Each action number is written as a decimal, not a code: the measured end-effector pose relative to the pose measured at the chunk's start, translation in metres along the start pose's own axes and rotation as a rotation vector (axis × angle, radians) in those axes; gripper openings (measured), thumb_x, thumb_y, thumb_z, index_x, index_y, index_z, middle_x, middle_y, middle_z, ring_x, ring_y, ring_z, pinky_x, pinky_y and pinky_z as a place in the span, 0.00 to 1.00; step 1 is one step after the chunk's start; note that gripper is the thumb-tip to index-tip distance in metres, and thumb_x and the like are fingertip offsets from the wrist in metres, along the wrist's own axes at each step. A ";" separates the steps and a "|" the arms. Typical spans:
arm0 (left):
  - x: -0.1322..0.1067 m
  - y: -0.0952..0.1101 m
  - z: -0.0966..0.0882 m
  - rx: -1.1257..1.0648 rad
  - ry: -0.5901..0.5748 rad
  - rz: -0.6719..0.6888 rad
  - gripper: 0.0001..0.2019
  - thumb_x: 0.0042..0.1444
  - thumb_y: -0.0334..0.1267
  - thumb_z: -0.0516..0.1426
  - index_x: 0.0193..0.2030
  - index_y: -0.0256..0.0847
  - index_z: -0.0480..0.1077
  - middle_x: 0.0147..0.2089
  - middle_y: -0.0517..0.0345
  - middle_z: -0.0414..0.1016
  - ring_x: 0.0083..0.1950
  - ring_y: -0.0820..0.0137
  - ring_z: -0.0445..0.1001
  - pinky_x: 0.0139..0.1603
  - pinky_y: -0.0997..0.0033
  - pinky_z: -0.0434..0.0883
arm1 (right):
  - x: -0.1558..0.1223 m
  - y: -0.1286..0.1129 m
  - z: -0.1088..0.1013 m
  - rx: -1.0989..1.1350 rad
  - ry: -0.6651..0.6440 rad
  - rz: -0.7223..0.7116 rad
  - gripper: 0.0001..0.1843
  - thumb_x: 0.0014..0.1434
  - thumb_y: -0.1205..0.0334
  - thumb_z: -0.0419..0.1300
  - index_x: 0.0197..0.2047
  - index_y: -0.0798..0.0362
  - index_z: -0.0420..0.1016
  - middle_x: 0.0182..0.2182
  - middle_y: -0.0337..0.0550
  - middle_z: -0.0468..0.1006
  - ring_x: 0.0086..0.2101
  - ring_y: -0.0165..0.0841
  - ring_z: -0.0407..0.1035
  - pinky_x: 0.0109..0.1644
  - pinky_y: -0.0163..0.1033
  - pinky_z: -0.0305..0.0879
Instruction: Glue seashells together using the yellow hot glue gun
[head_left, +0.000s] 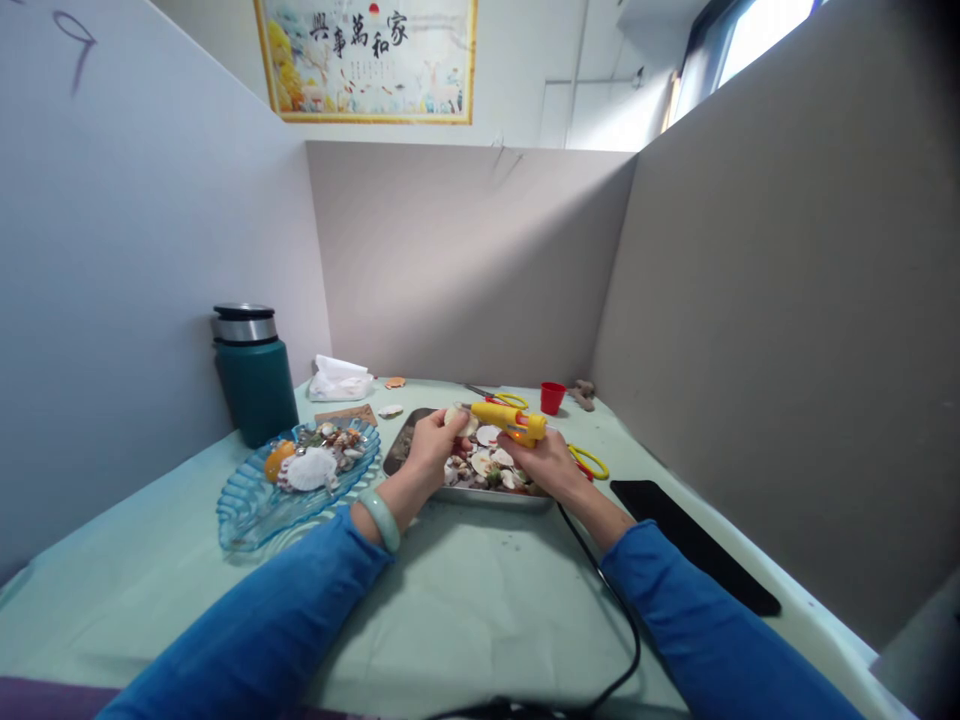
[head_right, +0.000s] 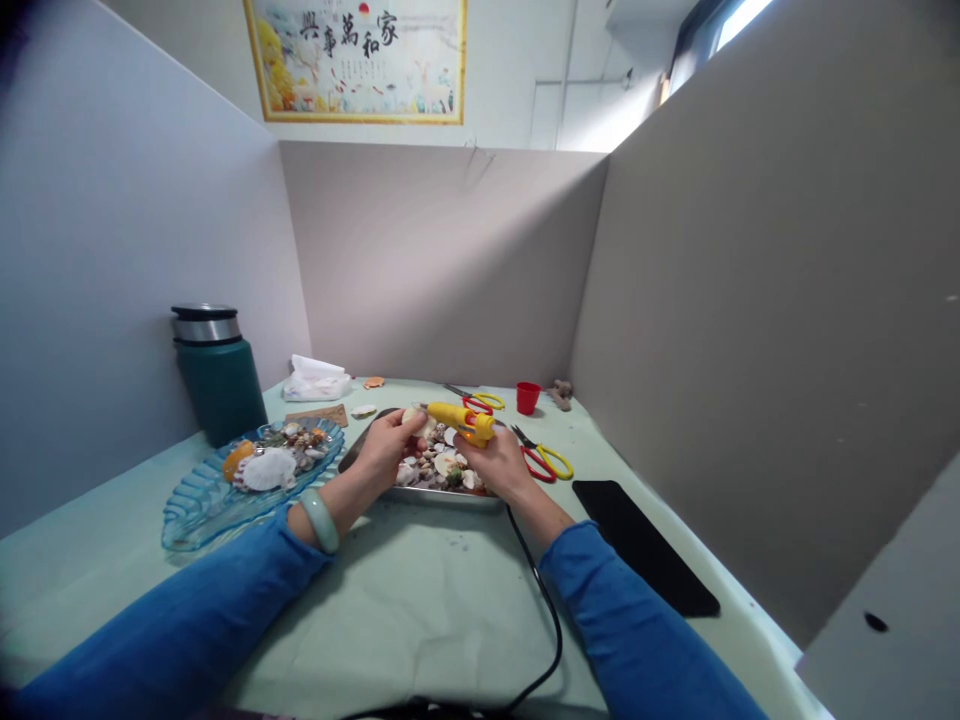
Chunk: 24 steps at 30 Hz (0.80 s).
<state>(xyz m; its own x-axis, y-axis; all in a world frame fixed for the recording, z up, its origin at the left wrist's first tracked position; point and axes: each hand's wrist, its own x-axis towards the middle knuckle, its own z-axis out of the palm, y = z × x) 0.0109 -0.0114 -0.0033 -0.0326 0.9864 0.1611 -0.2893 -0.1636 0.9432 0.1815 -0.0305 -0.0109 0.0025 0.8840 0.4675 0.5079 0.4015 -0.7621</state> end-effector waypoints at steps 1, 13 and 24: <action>0.000 0.000 0.000 0.003 -0.003 -0.003 0.09 0.50 0.35 0.65 0.28 0.37 0.68 0.19 0.66 0.66 0.17 0.77 0.66 0.18 0.78 0.64 | 0.000 0.000 0.000 -0.001 0.002 0.000 0.14 0.50 0.50 0.59 0.23 0.52 0.70 0.17 0.37 0.70 0.21 0.30 0.64 0.26 0.35 0.59; 0.002 -0.004 -0.001 0.014 -0.029 0.023 0.15 0.47 0.41 0.68 0.26 0.38 0.65 0.19 0.66 0.65 0.18 0.78 0.66 0.17 0.79 0.62 | -0.001 -0.001 -0.001 0.017 -0.003 0.030 0.15 0.50 0.49 0.59 0.23 0.52 0.69 0.16 0.37 0.69 0.20 0.30 0.62 0.25 0.35 0.57; 0.002 -0.004 -0.002 0.008 -0.013 0.014 0.16 0.46 0.41 0.68 0.27 0.38 0.64 0.20 0.67 0.65 0.18 0.77 0.66 0.18 0.78 0.63 | -0.001 -0.003 -0.001 0.009 -0.004 0.026 0.15 0.49 0.49 0.59 0.22 0.52 0.68 0.16 0.36 0.68 0.21 0.29 0.62 0.26 0.35 0.57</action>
<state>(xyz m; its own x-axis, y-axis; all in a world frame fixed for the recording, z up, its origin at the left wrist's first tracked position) 0.0099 -0.0084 -0.0070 -0.0244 0.9837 0.1782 -0.2814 -0.1778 0.9430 0.1808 -0.0323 -0.0086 0.0122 0.8949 0.4461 0.5001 0.3809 -0.7777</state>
